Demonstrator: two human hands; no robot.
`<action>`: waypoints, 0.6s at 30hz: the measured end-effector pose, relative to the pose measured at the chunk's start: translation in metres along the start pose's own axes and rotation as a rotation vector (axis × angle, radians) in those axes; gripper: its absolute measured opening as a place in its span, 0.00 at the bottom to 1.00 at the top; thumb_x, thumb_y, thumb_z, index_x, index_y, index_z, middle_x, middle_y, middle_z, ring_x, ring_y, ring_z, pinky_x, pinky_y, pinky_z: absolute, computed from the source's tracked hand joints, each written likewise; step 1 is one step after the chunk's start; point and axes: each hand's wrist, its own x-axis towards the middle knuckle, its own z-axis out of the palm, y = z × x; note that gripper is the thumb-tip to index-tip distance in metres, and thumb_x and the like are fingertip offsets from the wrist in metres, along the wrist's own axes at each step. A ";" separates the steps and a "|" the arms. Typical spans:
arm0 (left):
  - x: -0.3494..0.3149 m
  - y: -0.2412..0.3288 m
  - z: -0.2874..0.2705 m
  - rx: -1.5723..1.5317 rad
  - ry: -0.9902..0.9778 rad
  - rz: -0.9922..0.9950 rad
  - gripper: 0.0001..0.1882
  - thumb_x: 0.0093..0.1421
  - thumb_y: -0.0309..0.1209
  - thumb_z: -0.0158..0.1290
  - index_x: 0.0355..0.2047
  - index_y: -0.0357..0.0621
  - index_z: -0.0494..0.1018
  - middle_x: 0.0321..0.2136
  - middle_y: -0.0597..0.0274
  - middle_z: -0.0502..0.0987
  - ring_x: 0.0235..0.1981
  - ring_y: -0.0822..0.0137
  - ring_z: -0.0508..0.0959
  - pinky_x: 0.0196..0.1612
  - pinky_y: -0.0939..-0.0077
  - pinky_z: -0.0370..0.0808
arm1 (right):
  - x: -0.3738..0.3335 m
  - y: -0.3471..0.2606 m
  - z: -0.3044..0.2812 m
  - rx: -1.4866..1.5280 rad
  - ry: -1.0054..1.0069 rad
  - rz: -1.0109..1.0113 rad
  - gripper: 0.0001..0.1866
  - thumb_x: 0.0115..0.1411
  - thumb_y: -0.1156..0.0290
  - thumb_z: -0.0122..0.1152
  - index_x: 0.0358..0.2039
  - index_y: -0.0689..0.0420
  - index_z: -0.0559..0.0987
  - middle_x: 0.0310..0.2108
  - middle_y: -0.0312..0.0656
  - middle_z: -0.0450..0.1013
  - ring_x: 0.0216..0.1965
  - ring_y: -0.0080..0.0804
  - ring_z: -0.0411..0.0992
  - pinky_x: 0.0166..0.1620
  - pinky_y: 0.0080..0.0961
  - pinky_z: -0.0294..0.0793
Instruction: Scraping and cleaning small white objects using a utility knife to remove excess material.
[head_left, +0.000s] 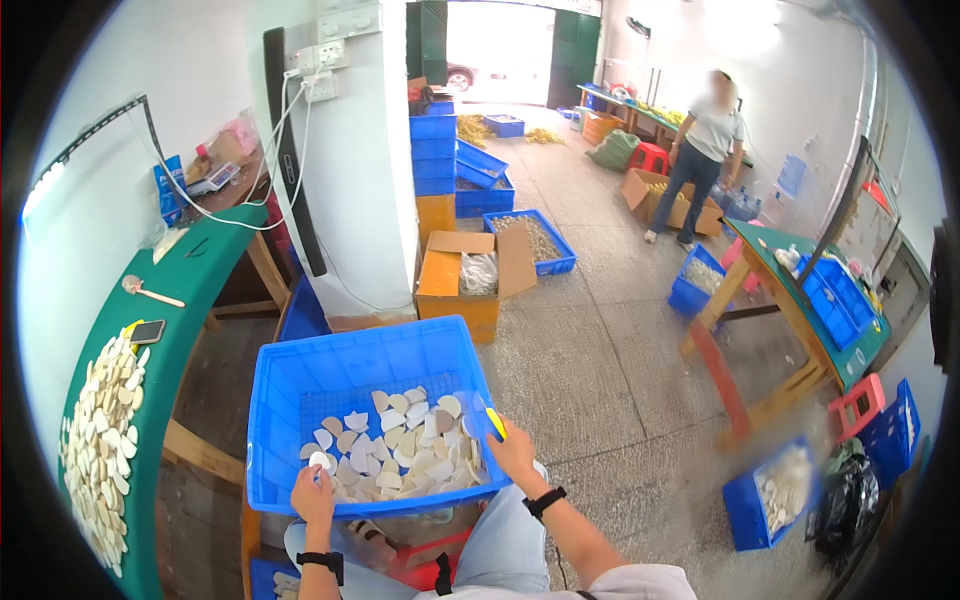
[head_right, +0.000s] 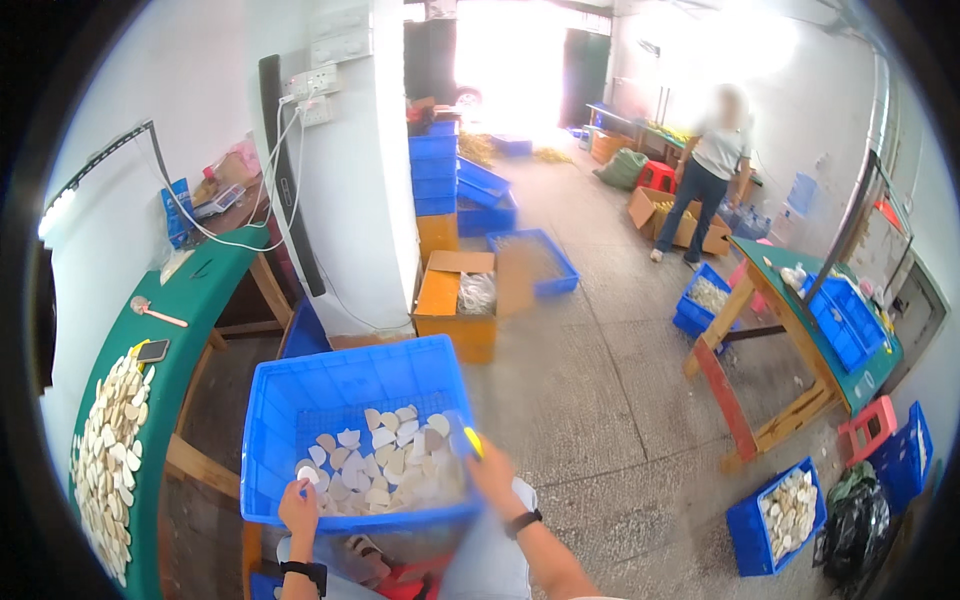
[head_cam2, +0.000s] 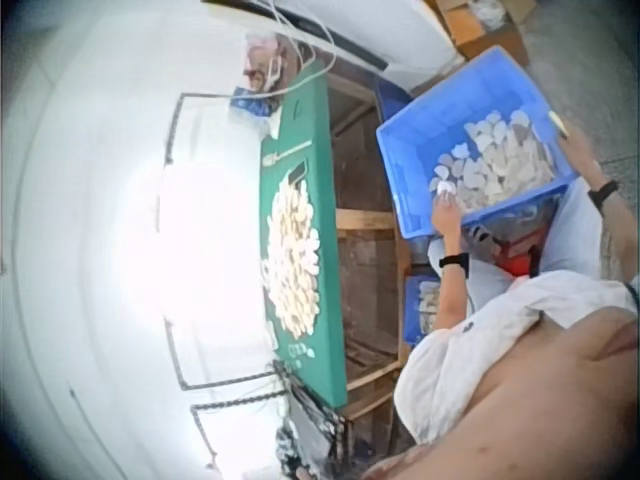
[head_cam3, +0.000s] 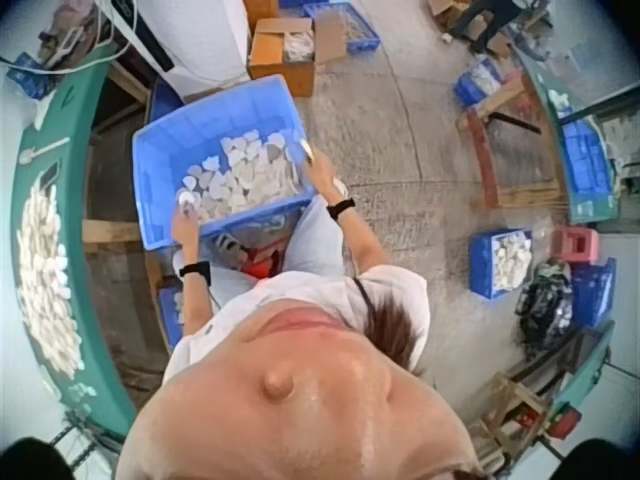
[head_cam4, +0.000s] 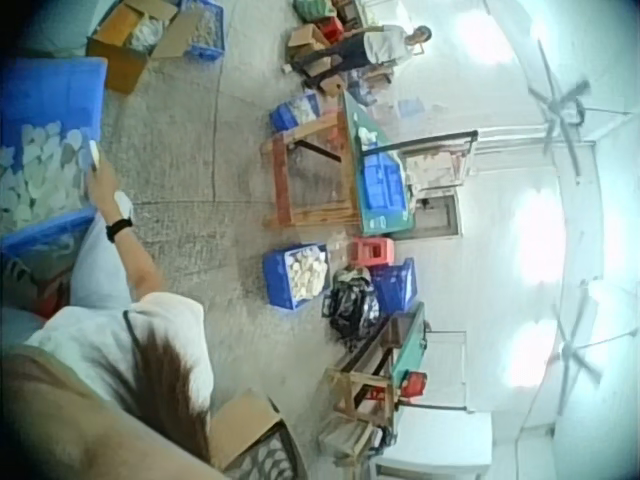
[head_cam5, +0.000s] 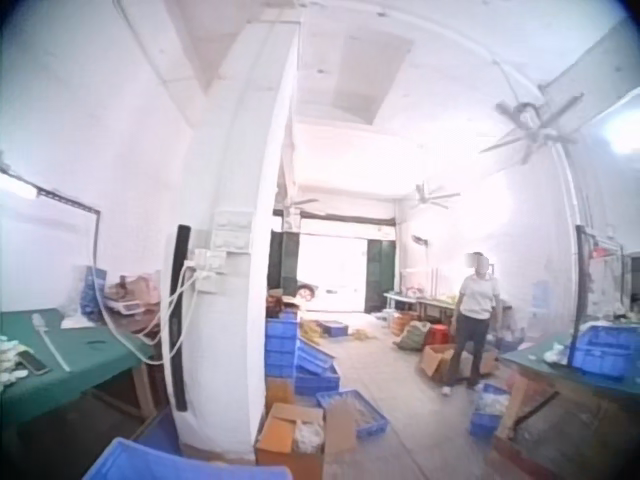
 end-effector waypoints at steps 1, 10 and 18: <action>0.000 0.001 -0.002 -0.001 -0.005 0.019 0.10 0.53 0.33 0.51 0.32 0.42 0.75 0.35 0.57 0.76 0.34 0.54 0.76 0.36 0.66 0.71 | 0.000 0.000 0.000 0.012 -0.015 0.002 0.25 0.48 0.61 0.60 0.49 0.49 0.72 0.30 0.50 0.75 0.32 0.48 0.73 0.36 0.40 0.72; 0.001 -0.003 0.004 -0.048 0.058 0.037 0.10 0.54 0.34 0.50 0.32 0.42 0.75 0.34 0.57 0.76 0.34 0.55 0.76 0.35 0.65 0.72 | -0.001 0.007 0.006 -0.196 -0.015 -0.066 0.23 0.51 0.61 0.57 0.49 0.49 0.71 0.33 0.48 0.75 0.35 0.47 0.73 0.37 0.39 0.72; 0.000 0.001 0.006 -0.037 0.037 0.098 0.11 0.53 0.35 0.50 0.32 0.42 0.76 0.34 0.58 0.76 0.33 0.55 0.76 0.35 0.65 0.72 | -0.006 -0.003 -0.002 -0.224 0.019 -0.032 0.19 0.52 0.60 0.56 0.44 0.50 0.73 0.37 0.45 0.74 0.38 0.45 0.72 0.39 0.38 0.71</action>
